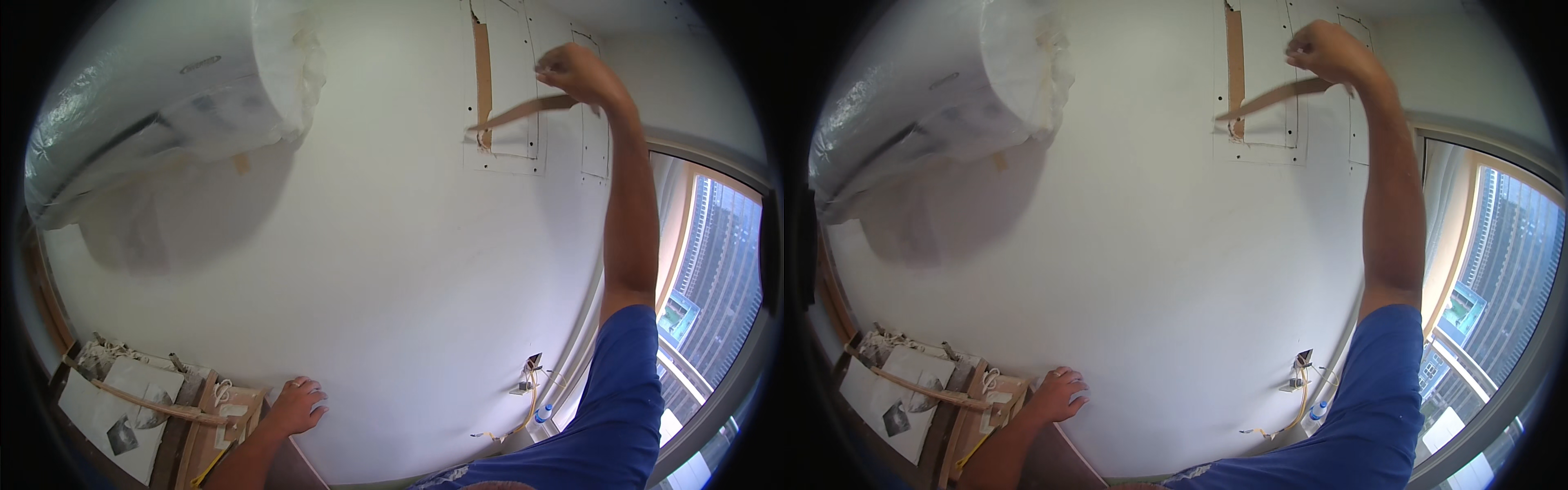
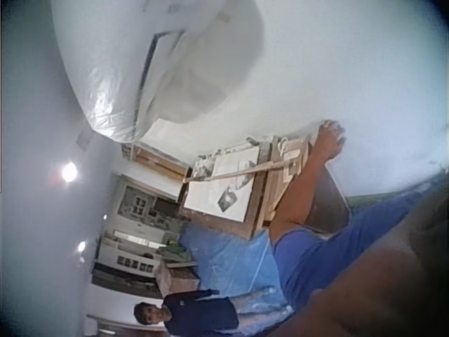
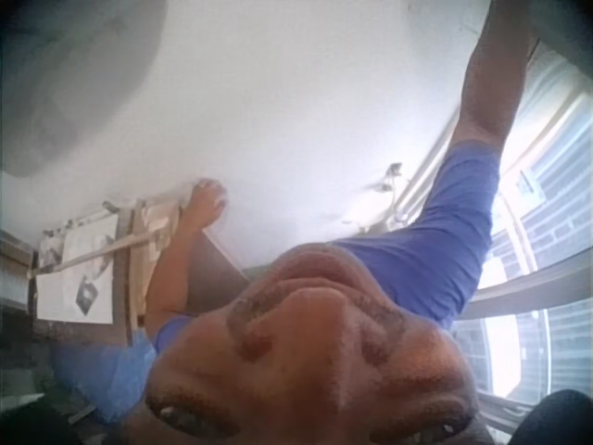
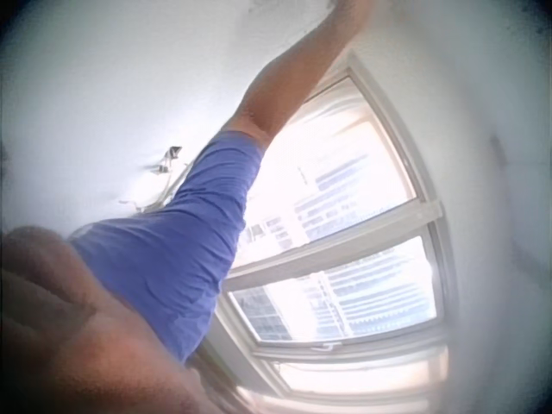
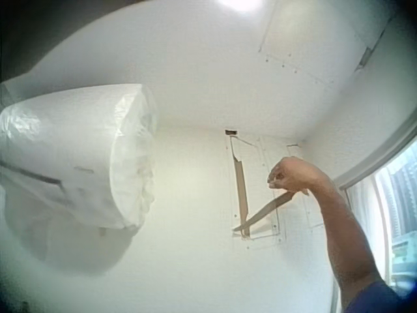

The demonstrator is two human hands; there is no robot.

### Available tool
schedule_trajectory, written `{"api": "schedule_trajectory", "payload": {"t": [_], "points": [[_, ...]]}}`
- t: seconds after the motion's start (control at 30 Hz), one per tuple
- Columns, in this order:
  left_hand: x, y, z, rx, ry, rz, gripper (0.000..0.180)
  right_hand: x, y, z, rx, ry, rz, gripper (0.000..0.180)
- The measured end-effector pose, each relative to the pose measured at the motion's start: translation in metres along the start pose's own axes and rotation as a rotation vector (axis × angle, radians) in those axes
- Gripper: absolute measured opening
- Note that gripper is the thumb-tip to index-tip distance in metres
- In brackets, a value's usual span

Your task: The person uses a utility knife to cut along marked lines on a white wall panel, then removes the cut sections by hand. The person repeats this process to create a rectangular opening in the wall.

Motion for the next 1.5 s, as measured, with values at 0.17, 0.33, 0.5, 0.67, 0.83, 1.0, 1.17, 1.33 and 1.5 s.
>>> {"api": "schedule_trajectory", "payload": {"t": [0.17,0.33,0.5,0.67,0.83,1.0,1.17,1.33,1.5], "points": [[0.001,-0.004,-0.001,0.029,-0.036,0.026,0.031,-0.003,0.051,-0.111,-0.541,-0.026,-0.016,0.045],[0.002,-0.002,0.0,-0.046,-0.001,0.011,0.026,0.007,0.072,-0.132,-0.587,0.096,0.032,0.045],[0.005,0.0,0.0,-0.054,0.003,0.008,0.026,-0.013,0.083,-0.15,-0.709,0.134,0.057,0.037],[0.006,-0.006,0.005,-0.057,-0.021,0.021,0.026,-0.027,0.103,-0.158,-0.852,0.323,-0.145,0.038],[0.006,-0.006,0.0,-0.053,-0.005,0.022,0.027,-0.041,0.104,-0.166,-0.929,0.424,-0.346,0.044],[0.0,-0.008,-0.005,-0.032,0.009,0.038,0.027,-0.037,0.077,-0.159,-0.81,0.36,-0.33,0.048],[0.006,-0.008,0.001,-0.002,-0.032,0.001,0.028,-0.003,0.076,-0.168,-0.696,0.243,-0.086,0.047],[0.007,-0.007,-0.003,0.028,-0.05,0.045,0.03,-0.053,0.076,-0.192,-0.786,0.214,-0.15,0.043],[0.008,-0.008,0.002,0.023,-0.055,0.042,0.029,-0.051,0.072,-0.192,-0.66,0.282,-0.367,0.037]]}}
Point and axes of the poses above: each hand's wrist, its own z-axis away from the middle knuckle, its own y-axis out of the palm, x = y × z, the point moved 3 cm from there along -z, towards the middle knuckle, and after that the axes turned 1 degree about -z, right-handed, at the moved point
